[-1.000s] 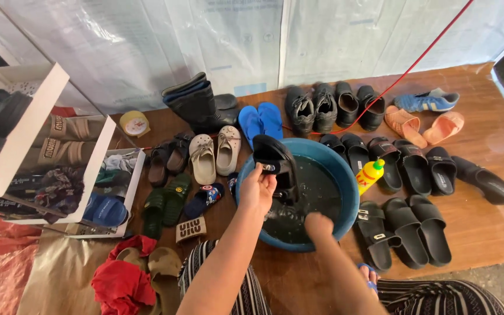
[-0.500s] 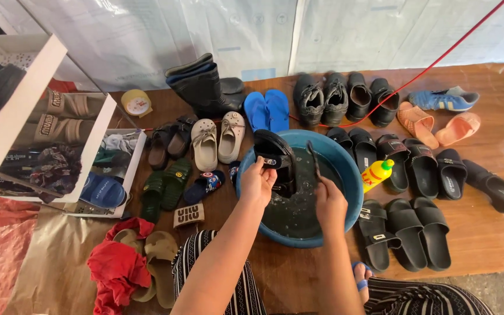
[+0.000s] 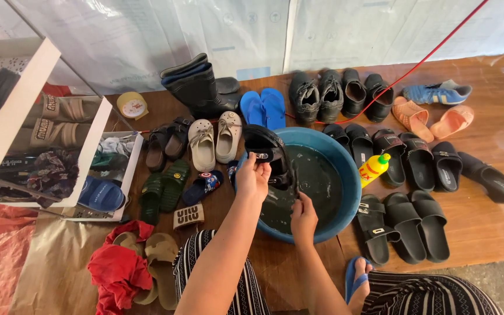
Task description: Scrubbing a pair of black sandals with a brush in a basin of water to clean them.
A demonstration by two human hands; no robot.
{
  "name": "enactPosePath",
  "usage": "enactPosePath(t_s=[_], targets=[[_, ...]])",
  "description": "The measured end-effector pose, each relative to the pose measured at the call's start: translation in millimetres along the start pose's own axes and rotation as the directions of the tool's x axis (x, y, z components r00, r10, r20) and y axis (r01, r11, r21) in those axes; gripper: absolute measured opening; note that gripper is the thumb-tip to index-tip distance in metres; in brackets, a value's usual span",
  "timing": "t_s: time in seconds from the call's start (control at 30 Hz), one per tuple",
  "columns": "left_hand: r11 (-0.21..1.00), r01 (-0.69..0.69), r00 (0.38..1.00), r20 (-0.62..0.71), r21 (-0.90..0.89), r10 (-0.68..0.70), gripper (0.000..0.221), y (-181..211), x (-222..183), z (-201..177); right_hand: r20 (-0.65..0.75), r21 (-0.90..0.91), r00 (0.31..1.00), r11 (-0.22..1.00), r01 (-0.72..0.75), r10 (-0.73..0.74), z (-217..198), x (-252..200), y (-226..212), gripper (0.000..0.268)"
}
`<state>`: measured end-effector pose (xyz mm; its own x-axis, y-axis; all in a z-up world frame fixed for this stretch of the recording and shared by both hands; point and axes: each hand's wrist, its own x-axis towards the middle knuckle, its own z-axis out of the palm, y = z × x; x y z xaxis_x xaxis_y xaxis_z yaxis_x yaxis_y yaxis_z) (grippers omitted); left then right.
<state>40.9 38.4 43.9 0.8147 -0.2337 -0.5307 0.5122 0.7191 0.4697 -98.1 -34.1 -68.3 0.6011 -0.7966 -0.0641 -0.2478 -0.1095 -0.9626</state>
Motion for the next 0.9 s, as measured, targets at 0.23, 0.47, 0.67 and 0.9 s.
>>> enactPosePath(t_s=[0.23,0.47,0.67,0.9], targets=[[0.999,0.016,0.999,-0.028,-0.028,-0.017,0.022,-2,5,-1,-0.004,0.149,0.995,0.984,0.100,-0.101,15,-12,-52,0.026],[0.998,0.024,0.999,-0.033,-0.055,-0.026,0.020,0,13,-9,0.098,0.177,0.995,0.984,-0.023,0.006,26,-20,-6,0.031],[0.999,-0.012,0.998,-0.057,-0.048,0.009,0.021,1,20,-10,0.129,0.196,0.977,0.961,-0.193,0.170,15,-15,-26,0.034],[0.996,-0.011,0.998,-0.059,-0.090,0.005,0.020,1,16,-5,0.167,0.180,0.978,0.971,-0.155,0.125,20,-17,-20,0.033]])
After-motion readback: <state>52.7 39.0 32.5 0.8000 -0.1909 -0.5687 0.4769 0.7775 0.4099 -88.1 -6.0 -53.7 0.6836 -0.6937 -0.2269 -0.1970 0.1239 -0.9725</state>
